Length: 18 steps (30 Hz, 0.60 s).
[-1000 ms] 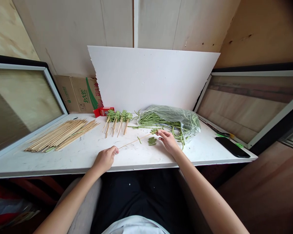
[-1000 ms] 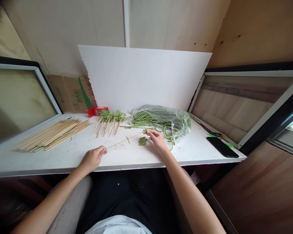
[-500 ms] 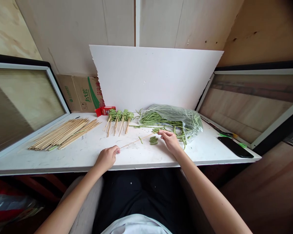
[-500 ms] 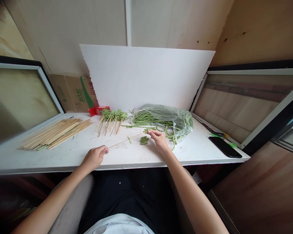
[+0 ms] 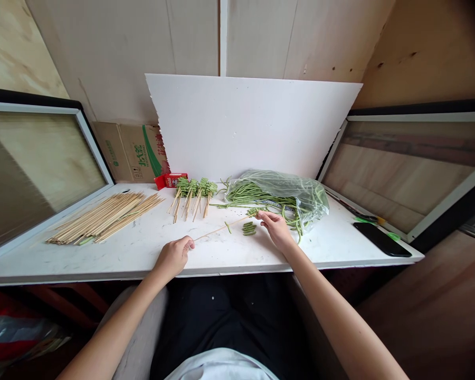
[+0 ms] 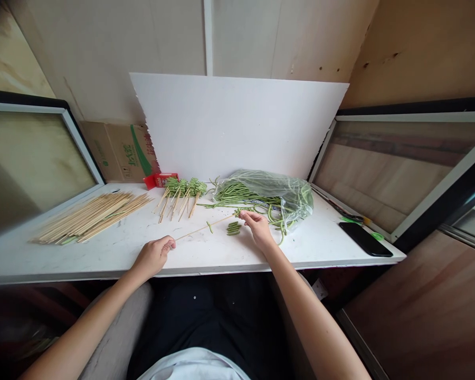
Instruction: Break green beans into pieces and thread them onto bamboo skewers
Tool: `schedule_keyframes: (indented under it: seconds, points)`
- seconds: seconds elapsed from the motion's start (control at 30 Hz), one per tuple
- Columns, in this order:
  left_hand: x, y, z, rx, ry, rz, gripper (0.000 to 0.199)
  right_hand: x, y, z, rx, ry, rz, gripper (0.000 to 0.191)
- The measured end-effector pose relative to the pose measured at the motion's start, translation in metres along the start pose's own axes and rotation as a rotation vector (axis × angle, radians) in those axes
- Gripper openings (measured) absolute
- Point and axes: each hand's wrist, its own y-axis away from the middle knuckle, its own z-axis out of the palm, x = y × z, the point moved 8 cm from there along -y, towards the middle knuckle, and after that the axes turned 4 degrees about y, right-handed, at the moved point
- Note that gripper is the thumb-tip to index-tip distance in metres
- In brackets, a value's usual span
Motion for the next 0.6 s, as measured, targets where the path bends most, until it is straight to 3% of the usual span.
schedule_keyframes:
  seconds: [0.6]
  points:
    - [0.0003,-0.0005,-0.0001,-0.009,0.000,0.018,0.028,-0.0023,0.0033,0.0055,0.024,-0.024,0.003,0.039]
